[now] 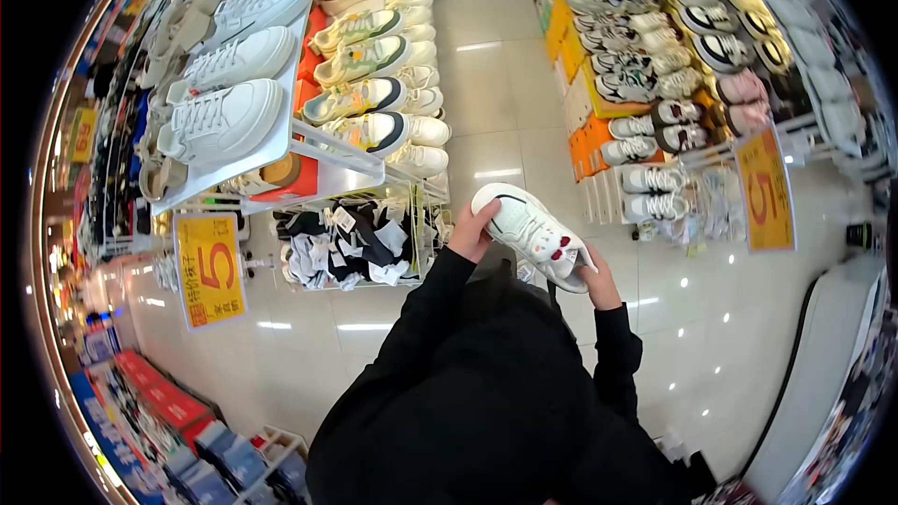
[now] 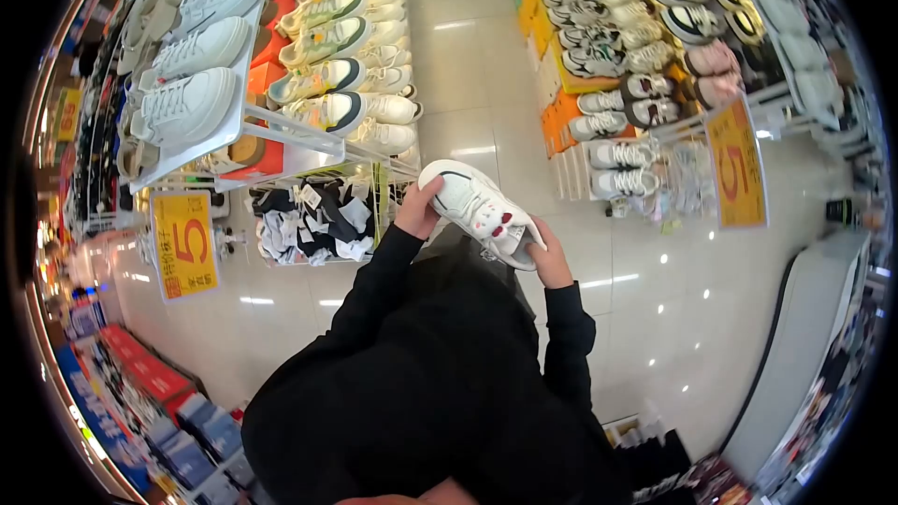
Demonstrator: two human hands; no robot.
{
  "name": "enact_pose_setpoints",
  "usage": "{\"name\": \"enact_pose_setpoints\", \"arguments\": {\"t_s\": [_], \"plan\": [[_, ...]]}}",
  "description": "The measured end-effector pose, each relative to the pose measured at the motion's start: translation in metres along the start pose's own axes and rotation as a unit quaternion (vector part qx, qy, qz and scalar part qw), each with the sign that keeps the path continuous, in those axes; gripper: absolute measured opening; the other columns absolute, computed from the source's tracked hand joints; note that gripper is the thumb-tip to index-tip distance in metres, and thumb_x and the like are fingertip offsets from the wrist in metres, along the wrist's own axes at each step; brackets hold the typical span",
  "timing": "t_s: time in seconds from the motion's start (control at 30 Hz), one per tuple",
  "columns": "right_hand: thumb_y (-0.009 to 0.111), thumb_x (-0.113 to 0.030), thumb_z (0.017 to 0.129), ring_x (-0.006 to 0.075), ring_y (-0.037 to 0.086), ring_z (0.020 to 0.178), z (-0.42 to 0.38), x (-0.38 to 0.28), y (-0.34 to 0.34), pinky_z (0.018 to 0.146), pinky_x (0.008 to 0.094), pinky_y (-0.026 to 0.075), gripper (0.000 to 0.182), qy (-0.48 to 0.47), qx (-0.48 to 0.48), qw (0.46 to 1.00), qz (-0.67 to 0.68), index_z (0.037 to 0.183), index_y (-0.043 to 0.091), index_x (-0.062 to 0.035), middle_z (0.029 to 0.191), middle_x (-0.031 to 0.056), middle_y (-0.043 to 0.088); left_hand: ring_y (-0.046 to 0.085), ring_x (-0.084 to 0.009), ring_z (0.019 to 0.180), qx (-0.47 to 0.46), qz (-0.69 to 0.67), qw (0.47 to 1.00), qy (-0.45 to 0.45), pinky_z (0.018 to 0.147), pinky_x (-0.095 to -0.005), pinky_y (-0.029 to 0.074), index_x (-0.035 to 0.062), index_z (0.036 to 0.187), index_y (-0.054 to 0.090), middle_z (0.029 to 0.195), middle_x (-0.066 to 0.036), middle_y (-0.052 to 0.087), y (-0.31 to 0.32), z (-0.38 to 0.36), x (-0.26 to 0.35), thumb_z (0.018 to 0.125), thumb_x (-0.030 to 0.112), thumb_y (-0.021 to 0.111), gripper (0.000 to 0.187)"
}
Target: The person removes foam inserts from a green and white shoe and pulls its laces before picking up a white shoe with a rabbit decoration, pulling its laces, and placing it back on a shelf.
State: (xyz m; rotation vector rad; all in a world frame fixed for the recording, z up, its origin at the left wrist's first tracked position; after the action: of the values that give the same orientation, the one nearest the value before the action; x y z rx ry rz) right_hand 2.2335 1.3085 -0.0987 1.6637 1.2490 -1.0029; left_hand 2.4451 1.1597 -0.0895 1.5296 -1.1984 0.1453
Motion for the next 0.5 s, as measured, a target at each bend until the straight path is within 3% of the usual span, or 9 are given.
{"name": "enact_pose_setpoints", "arguments": {"t_s": [0.03, 0.13, 0.17, 0.2, 0.23, 0.33, 0.37, 0.43, 0.5], "plan": [[0.052, -0.008, 0.079, 0.0223, 0.051, 0.116, 0.013, -0.001, -0.005, 0.100, 0.0313, 0.038, 0.055, 0.008, -0.001, 1.000, -0.009, 0.133, 0.045, -0.0004, 0.123, 0.0127, 0.055, 0.060, -0.0214, 0.109, 0.034, 0.003, 0.999, 0.000, 0.092, -0.0353, 0.049, -0.0006, 0.127, 0.050, 0.118, -0.012, 0.060, -0.008, 0.007, -0.005, 0.091, 0.020, 0.060, 0.042], [0.062, -0.018, 0.085, 0.0226, 0.052, 0.114, 0.040, -0.025, -0.013, 0.099, 0.0323, 0.038, 0.058, 0.025, 0.087, 0.996, -0.017, 0.137, 0.043, -0.0028, 0.124, 0.0126, 0.053, 0.063, -0.0190, 0.100, 0.106, -0.034, 0.994, 0.004, 0.085, -0.0330, 0.052, 0.0003, 0.120, 0.054, 0.110, -0.009, 0.064, -0.017, 0.028, -0.002, 0.091, 0.020, 0.062, 0.036], [0.067, -0.027, 0.086, 0.0228, 0.052, 0.113, 0.054, -0.021, -0.026, 0.099, 0.0332, 0.038, 0.064, -0.001, 0.084, 0.996, -0.020, 0.139, 0.040, -0.0020, 0.125, 0.0130, 0.052, 0.064, -0.0189, 0.100, 0.108, -0.057, 0.993, 0.002, 0.084, -0.0325, 0.052, 0.0001, 0.120, 0.054, 0.110, -0.009, 0.064, -0.017, 0.038, 0.003, 0.090, 0.019, 0.062, 0.036], [0.067, -0.025, 0.086, 0.0226, 0.051, 0.113, 0.070, -0.032, -0.037, 0.100, 0.0332, 0.038, 0.063, -0.047, 0.110, 0.990, -0.079, 0.138, 0.040, -0.0006, 0.125, 0.0133, 0.052, 0.064, -0.0188, 0.099, 0.109, -0.079, 0.991, 0.000, 0.083, -0.0321, 0.053, 0.0000, 0.120, 0.054, 0.109, -0.009, 0.064, -0.018, 0.051, 0.007, 0.090, 0.019, 0.063, 0.036], [0.067, -0.024, 0.086, 0.0224, 0.051, 0.114, 0.089, -0.045, -0.046, 0.100, 0.0333, 0.037, 0.063, -0.092, 0.139, 0.977, -0.136, 0.137, 0.041, 0.0008, 0.126, 0.0136, 0.052, 0.064, -0.0158, 0.095, 0.124, 0.000, 0.992, -0.001, 0.079, -0.0294, 0.053, -0.0008, 0.119, 0.055, 0.107, -0.008, 0.065, -0.025, 0.066, 0.008, 0.090, 0.019, 0.064, 0.036], [0.063, -0.020, 0.089, 0.0215, 0.047, 0.120, 0.151, -0.116, -0.057, 0.101, 0.0329, 0.037, 0.054, -0.162, 0.213, 0.959, -0.096, 0.134, 0.043, 0.0024, 0.130, 0.0144, 0.050, 0.062, -0.0092, 0.084, 0.035, 0.178, 0.983, -0.036, 0.068, -0.0207, 0.049, -0.0022, 0.116, 0.056, 0.100, -0.006, 0.066, -0.006, 0.108, 0.041, 0.083, 0.012, 0.072, 0.040], [0.060, -0.018, 0.090, 0.0222, 0.048, 0.119, 0.176, -0.148, -0.056, 0.101, 0.0328, 0.038, 0.053, -0.204, 0.231, 0.947, -0.089, 0.135, 0.041, 0.0022, 0.131, 0.0145, 0.048, 0.063, -0.0096, 0.083, -0.016, 0.241, 0.966, -0.092, 0.067, -0.0202, 0.049, -0.0033, 0.119, 0.055, 0.100, -0.006, 0.066, -0.007, 0.126, 0.047, 0.081, 0.009, 0.074, 0.045], [0.056, -0.018, 0.091, 0.0279, 0.047, 0.123, 0.223, -0.201, -0.049, 0.102, 0.0360, 0.040, 0.052, -0.265, 0.168, 0.949, 0.004, 0.136, 0.039, 0.0033, 0.135, 0.0159, 0.044, 0.062, -0.0110, 0.092, -0.110, 0.194, 0.971, -0.089, 0.075, -0.0244, 0.051, -0.0030, 0.120, 0.054, 0.109, -0.008, 0.064, 0.006, 0.162, 0.049, 0.082, 0.009, 0.073, 0.045], [0.052, -0.019, 0.093, 0.0282, 0.044, 0.128, 0.266, -0.235, -0.042, 0.103, 0.0388, 0.038, 0.049, -0.311, 0.074, 0.940, 0.121, 0.135, 0.039, 0.0036, 0.137, 0.0151, 0.043, 0.061, -0.0119, 0.097, -0.144, 0.147, 0.974, -0.093, 0.080, -0.0264, 0.051, -0.0021, 0.121, 0.053, 0.113, -0.008, 0.063, 0.024, 0.183, 0.061, 0.083, 0.011, 0.071, 0.043]]}}
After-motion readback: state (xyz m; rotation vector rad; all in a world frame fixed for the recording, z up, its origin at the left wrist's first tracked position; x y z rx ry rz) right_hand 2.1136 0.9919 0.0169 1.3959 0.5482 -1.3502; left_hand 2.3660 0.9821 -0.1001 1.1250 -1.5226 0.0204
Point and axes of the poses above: each hand's wrist, its own z-axis towards the middle knuckle, its own y-axis out of the palm, x = y × z, the point moved 4 cm from there along z, towards the middle knuckle
